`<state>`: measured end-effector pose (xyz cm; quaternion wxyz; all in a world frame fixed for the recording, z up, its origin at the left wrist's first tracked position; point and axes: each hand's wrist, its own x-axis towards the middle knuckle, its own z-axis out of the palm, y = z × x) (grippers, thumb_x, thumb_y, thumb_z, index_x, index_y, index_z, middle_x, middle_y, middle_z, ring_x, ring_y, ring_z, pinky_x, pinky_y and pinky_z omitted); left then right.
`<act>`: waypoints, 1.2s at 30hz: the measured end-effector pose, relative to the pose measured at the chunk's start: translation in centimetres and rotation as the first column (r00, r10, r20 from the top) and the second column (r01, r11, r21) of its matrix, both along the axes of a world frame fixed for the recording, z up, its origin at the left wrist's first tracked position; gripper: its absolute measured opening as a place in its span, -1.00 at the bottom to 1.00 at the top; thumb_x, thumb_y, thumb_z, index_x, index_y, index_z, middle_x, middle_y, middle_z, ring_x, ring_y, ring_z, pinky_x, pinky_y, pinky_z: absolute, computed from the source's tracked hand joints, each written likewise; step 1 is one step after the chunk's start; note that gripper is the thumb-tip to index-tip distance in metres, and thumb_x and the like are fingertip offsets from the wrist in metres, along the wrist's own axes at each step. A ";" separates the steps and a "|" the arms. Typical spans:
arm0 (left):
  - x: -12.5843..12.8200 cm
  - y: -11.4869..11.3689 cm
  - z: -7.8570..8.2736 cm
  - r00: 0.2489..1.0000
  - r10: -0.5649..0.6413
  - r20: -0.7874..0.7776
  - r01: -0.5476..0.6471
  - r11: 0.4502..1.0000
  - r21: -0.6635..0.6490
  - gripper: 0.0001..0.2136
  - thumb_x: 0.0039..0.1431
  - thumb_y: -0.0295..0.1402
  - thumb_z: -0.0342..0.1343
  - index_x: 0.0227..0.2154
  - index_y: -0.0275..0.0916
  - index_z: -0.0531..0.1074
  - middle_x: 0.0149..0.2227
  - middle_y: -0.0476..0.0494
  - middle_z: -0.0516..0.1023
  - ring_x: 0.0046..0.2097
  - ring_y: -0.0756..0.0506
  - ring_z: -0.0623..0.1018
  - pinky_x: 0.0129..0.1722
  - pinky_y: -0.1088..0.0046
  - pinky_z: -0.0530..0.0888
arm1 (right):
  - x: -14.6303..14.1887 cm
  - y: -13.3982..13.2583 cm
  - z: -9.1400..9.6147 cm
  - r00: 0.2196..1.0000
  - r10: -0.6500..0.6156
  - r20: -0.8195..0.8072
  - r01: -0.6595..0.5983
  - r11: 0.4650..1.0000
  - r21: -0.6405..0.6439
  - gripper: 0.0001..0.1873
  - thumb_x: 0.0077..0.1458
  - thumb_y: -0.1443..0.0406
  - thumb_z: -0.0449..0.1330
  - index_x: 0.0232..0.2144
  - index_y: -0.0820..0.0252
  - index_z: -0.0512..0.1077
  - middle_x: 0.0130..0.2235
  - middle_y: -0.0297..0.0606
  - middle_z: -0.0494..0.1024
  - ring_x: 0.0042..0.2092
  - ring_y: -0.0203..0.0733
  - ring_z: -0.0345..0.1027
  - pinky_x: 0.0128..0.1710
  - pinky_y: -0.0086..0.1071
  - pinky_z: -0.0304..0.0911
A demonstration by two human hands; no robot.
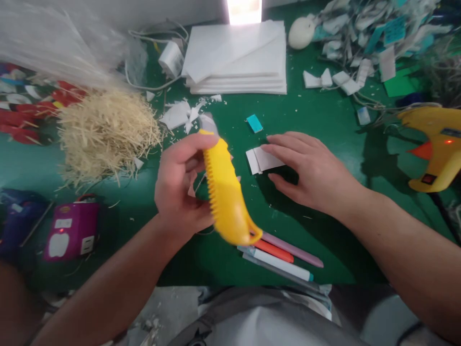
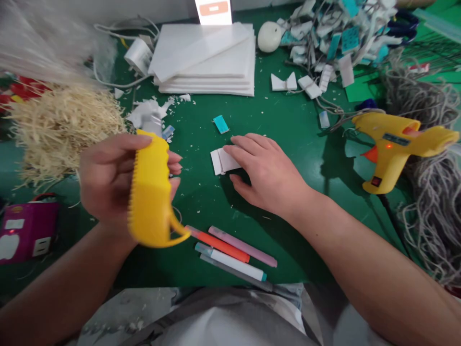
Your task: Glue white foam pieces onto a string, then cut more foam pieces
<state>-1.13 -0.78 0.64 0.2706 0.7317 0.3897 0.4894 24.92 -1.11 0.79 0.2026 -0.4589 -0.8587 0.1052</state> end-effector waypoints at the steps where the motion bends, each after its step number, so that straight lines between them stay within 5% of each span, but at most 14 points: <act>1: 0.0 0.0 0.2 1.000 0.009 -0.009 -0.008 1.000 0.027 -0.59 0.24 -0.10 0.36 0.10 -0.02 0.49 -0.02 -0.12 0.67 -0.16 -0.16 0.74 -0.18 0.22 0.77 | 0.1 0.1 -0.1 1.000 0.006 0.024 -0.006 1.000 -0.002 -0.58 0.30 0.28 0.15 0.16 0.20 0.55 0.20 0.03 0.62 0.21 0.20 0.48 0.19 0.13 0.40; 5: 0.3 -0.1 0.7 0.999 0.019 -0.028 -0.017 0.997 0.072 -0.68 0.34 -0.07 0.23 0.05 -0.07 0.52 -0.19 -0.08 0.64 -0.35 -0.06 0.67 -0.19 0.30 0.73 | -0.1 0.2 -0.1 0.996 -0.011 0.087 0.008 0.999 0.033 -0.60 0.34 0.22 0.16 0.10 0.29 0.59 0.05 0.07 0.65 0.02 0.14 0.49 -0.04 -0.04 0.45; 10: 0.7 -0.4 0.5 0.994 0.018 -0.111 -0.006 0.994 0.112 -0.67 0.33 -0.16 0.20 0.10 -0.08 0.49 -0.25 -0.10 0.61 -0.29 -0.11 0.66 -0.26 0.32 0.68 | -0.7 -0.1 -0.1 0.997 -0.010 0.082 0.009 1.000 0.022 -0.59 0.34 0.20 0.19 0.09 0.33 0.59 -0.02 0.10 0.62 -0.08 0.11 0.44 -0.12 -0.04 0.44; 16: -0.1 -0.3 0.7 0.981 -0.084 -0.174 0.106 0.987 0.120 -0.59 0.37 -0.12 0.15 0.20 -0.11 0.46 0.00 -0.22 0.65 -0.26 -0.16 0.70 -0.18 0.23 0.71 | -1.0 -0.3 0.0 0.999 -0.038 -0.015 0.039 0.996 0.079 -0.56 0.34 0.22 0.16 0.13 0.36 0.56 -0.01 0.09 0.61 -0.06 0.09 0.48 -0.11 -0.07 0.45; 21: 0.1 0.1 0.4 0.974 -0.140 -0.180 0.179 0.957 0.228 -0.71 0.37 -0.22 0.16 0.09 -0.09 0.52 -0.05 -0.16 0.70 -0.19 -0.18 0.72 -0.09 0.24 0.73 | -1.1 -0.4 -0.1 0.998 -0.057 0.017 0.055 0.994 0.091 -0.61 0.32 0.23 0.18 0.05 0.35 0.60 -0.05 0.08 0.62 -0.09 0.09 0.49 -0.13 -0.08 0.45; 27: 1.2 -1.1 0.9 0.927 -0.067 -0.369 0.091 0.995 0.048 -0.63 0.33 -0.27 0.02 0.16 -0.16 0.39 0.10 -0.23 0.65 -0.06 -0.18 0.72 -0.01 0.25 0.72 | -1.3 -0.3 -0.2 0.995 -0.083 0.049 0.078 0.992 0.099 -0.69 0.24 0.26 0.23 -0.08 0.36 0.63 -0.12 0.08 0.61 -0.13 0.10 0.47 -0.13 -0.07 0.45; 36: 1.2 -1.1 0.7 0.909 -0.080 -0.409 0.103 0.994 0.034 -0.61 0.28 -0.37 0.04 0.16 -0.12 0.36 0.11 -0.21 0.65 -0.14 -0.14 0.73 -0.08 0.29 0.72 | -1.4 -0.2 -0.3 0.996 -0.082 0.040 0.079 0.994 0.079 -0.64 0.25 0.24 0.21 -0.04 0.38 0.63 -0.11 0.09 0.62 -0.13 0.13 0.47 -0.12 -0.05 0.45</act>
